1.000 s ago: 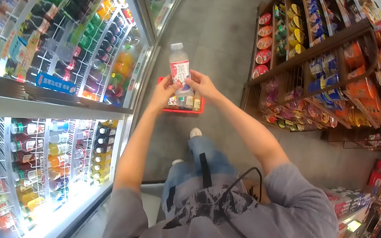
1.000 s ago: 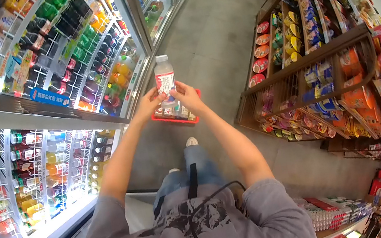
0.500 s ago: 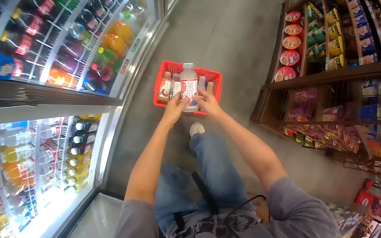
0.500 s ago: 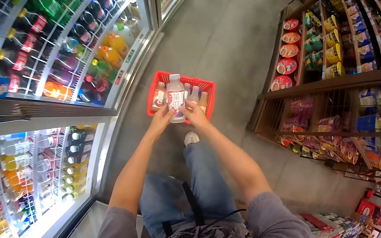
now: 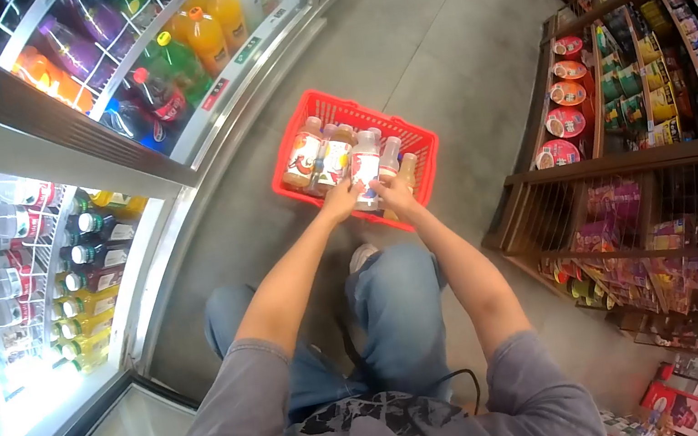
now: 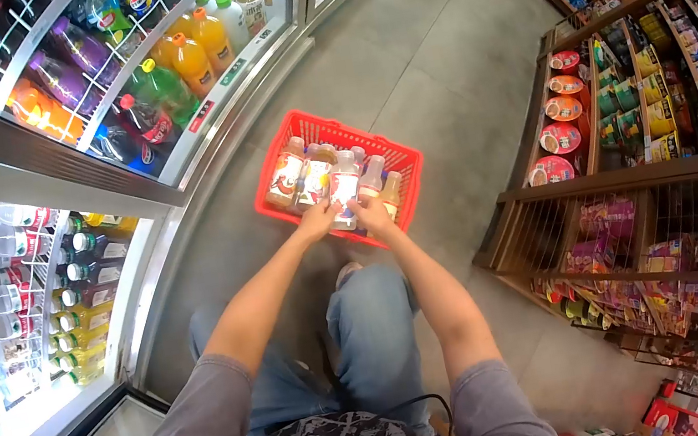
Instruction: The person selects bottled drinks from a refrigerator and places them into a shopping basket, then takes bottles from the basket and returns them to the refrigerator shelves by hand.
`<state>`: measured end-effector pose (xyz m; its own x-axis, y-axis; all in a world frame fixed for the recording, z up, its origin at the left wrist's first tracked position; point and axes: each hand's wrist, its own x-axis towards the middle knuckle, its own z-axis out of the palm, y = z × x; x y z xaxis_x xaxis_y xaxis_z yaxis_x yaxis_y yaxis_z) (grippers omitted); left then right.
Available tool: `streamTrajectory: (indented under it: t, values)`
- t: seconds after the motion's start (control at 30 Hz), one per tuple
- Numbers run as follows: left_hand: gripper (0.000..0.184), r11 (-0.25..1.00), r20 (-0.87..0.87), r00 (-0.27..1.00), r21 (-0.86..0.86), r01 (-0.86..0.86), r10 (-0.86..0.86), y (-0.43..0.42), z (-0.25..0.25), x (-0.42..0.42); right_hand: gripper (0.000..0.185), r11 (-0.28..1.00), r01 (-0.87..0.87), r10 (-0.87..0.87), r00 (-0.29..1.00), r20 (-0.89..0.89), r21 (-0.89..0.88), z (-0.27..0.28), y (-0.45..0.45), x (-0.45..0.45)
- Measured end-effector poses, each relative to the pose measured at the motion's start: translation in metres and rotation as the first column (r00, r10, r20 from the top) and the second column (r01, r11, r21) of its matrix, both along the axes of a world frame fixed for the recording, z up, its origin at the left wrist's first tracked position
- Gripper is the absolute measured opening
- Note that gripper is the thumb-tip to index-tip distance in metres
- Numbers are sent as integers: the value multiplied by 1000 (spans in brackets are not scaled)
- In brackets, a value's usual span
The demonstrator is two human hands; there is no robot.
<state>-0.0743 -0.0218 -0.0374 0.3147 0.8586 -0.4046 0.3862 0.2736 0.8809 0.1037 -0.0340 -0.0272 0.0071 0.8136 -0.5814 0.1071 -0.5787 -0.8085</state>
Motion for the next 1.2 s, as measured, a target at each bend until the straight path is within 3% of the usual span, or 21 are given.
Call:
streamTrajectory:
  t: [0.17,0.2,0.27,0.3,0.33,0.37,0.4,0.47,0.5,0.53,0.57,0.6,0.63,0.7,0.73,0.77,0.83,0.9,0.93,1.03,1.2]
  values:
    - [46,991,-47,996,111,-72,78,-13,-39,12,38,994,-34,-2,940,342,100,-49,-10,2]
    - [44,983,-24,989,110,-144,148,-18,-35,16,40,985,-123,53,887,458,123,-51,-15,4]
    - [34,988,-193,974,117,-97,119,-18,-52,23,42,962,-259,139,746,651,92,-36,-5,-2]
    - [32,960,-174,966,235,-151,194,-23,-79,30,39,960,-269,144,714,686,78,-39,-3,-5]
    - [38,892,-66,930,312,-326,363,-34,-75,37,39,934,-309,119,742,660,178,-55,-5,2]
    - [51,934,-75,953,234,-270,294,-41,-62,38,39,897,-313,83,811,579,310,-56,-8,4]
    - [54,909,82,959,307,-283,271,-47,-32,24,39,889,-401,191,763,617,221,-33,0,-2]
    - [56,942,49,971,235,-238,233,-50,-32,19,40,882,-396,184,787,589,254,-25,-2,-4]
    - [56,961,83,972,153,-229,219,-54,-11,9,41,912,-376,212,773,599,162,-29,2,-2]
    - [57,974,67,986,161,-161,152,-51,-12,4,41,907,-387,186,722,666,166,-10,-3,-12]
    - [55,905,87,971,352,-239,223,-50,-43,13,42,899,-398,168,699,695,183,-1,-1,-19]
    - [53,902,123,968,353,-249,219,-47,-40,6,43,891,-408,149,675,723,198,10,1,-26]
    - [51,899,150,965,356,-254,213,-43,-32,2,39,825,-445,-45,562,826,348,-9,6,-16]
    - [48,914,236,945,283,-289,226,-36,24,-22,38,712,-514,-252,448,857,478,-4,27,-36]
    - [43,908,156,959,314,-275,237,-26,36,-30,41,746,-373,-104,753,650,551,20,34,-46]
    - [43,899,156,952,317,-301,264,-13,46,-38,44,800,-231,38,941,337,555,58,42,-63]
    - [35,712,410,810,405,-574,420,6,75,-54,40,762,-317,106,922,373,565,122,55,-105]
    - [32,656,470,717,322,-683,515,8,156,-97,39,774,-166,182,983,36,611,170,69,-146]
    - [28,600,531,625,249,-761,573,6,197,-121,36,737,-173,223,975,7,653,191,74,-168]
    - [27,407,580,518,323,-855,629,-7,287,-181,34,762,-162,315,938,-141,626,267,73,-233]
    - [24,246,580,344,243,-938,738,-71,409,-249,33,711,-309,560,793,-242,632,393,21,-307]
